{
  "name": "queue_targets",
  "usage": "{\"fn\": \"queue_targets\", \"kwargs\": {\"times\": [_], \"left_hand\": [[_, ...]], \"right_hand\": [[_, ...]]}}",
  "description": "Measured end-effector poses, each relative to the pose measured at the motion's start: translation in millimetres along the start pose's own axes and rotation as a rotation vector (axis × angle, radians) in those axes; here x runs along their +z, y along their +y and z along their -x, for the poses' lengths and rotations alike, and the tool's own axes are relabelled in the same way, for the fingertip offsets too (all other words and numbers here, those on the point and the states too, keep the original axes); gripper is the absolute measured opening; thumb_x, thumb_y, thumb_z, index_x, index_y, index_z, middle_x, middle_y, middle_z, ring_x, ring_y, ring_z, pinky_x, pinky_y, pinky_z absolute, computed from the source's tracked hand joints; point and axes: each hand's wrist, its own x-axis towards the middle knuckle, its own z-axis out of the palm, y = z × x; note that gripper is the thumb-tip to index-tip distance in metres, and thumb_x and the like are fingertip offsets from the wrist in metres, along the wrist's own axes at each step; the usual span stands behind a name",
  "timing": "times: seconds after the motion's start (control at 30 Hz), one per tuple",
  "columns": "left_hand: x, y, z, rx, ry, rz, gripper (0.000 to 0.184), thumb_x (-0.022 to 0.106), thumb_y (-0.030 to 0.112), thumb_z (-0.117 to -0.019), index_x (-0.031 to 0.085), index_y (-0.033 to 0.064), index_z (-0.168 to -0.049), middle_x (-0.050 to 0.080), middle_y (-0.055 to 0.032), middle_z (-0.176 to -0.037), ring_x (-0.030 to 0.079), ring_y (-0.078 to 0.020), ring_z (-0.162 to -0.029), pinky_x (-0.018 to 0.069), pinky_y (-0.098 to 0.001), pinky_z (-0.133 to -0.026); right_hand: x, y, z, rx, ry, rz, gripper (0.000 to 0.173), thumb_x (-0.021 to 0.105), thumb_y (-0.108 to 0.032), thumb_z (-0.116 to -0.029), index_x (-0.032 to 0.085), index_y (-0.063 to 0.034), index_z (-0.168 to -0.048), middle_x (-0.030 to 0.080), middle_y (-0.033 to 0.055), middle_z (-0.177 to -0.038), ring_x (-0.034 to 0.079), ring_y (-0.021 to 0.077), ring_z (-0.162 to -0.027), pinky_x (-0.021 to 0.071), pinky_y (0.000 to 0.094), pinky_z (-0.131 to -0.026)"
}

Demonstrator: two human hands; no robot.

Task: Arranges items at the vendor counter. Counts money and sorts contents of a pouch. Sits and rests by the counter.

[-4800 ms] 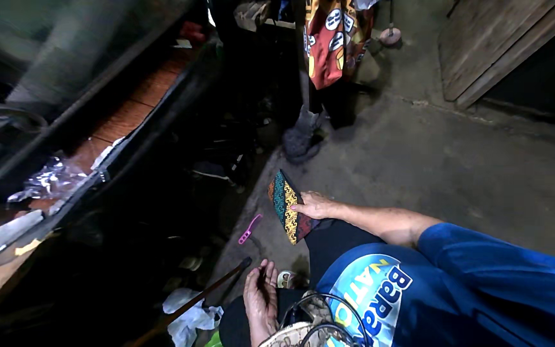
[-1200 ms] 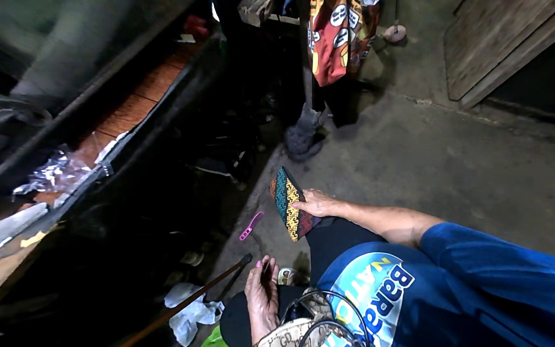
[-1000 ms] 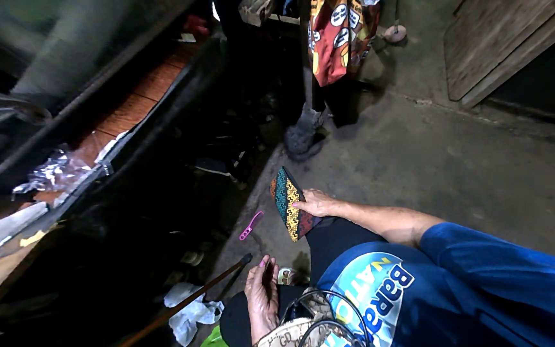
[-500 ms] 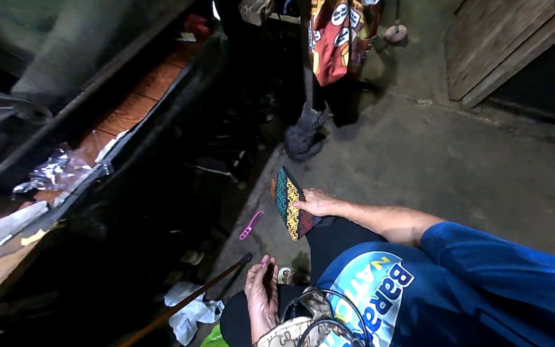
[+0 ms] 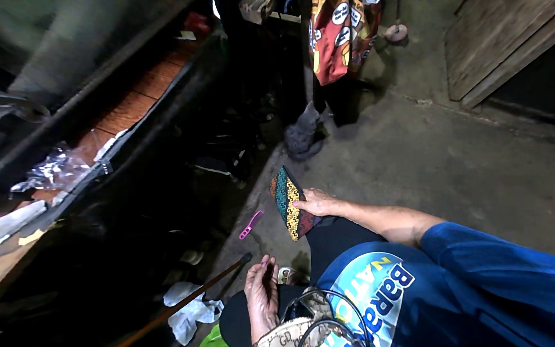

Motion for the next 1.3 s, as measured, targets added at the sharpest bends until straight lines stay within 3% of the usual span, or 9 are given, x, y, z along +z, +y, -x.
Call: {"fn": "queue_targets", "kwargs": {"times": [1.3], "left_hand": [[2.7, 2.2, 1.3, -0.011, 0.013, -0.023, 0.011, 0.047, -0.001, -0.1024, 0.052, 0.0069, -0.097, 0.074, -0.0093, -0.101, 0.075, -0.0185, -0.084, 0.0633, -0.0331, -0.072]], "right_hand": [[-1.3, -2.7, 1.9, 0.003, 0.003, -0.006, 0.066, 0.047, -0.054, -0.1046, 0.061, 0.0053, -0.129, 0.06, 0.026, -0.134, 0.054, 0.0382, -0.131, 0.0403, 0.0587, -0.11]]}}
